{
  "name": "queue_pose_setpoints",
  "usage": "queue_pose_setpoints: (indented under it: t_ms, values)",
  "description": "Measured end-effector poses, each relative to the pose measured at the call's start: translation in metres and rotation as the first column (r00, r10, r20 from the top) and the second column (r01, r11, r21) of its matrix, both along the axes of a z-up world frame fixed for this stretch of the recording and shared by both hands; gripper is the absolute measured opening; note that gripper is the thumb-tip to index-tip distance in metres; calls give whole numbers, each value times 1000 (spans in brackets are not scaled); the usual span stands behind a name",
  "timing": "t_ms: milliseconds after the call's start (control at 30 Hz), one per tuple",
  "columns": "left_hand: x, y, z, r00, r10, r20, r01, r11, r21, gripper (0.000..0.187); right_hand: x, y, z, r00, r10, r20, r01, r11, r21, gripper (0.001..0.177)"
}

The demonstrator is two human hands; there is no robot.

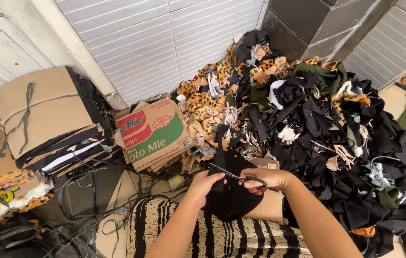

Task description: Sorting and trimming fabric scraps from a large pile using scissors on the floor of a warehouse.

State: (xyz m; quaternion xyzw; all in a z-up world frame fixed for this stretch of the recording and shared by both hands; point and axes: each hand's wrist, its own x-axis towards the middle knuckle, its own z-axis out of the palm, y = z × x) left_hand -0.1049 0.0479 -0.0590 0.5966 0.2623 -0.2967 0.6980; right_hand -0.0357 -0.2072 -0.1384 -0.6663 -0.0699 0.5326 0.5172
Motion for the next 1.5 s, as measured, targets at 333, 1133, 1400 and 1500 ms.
queue_pose_setpoints:
  t_ms: [333,1133,1400,1500]
  values:
    - [9,2,-14,996,85,37,-78,986,-147,77,-17,6,12,974,-175,141,164,983,87,47]
    - [59,-59,-54,982,187,7,-167,892,-421,25,-39,-1,4,943,-329,45,260,817,514,68]
    - [76,-44,-46,990,-123,71,133,980,-148,28,-32,-5,2,879,-477,19,405,767,497,59]
    - [76,-41,-39,982,-172,72,179,978,-103,30,-34,-7,9,904,-428,-15,380,785,490,63]
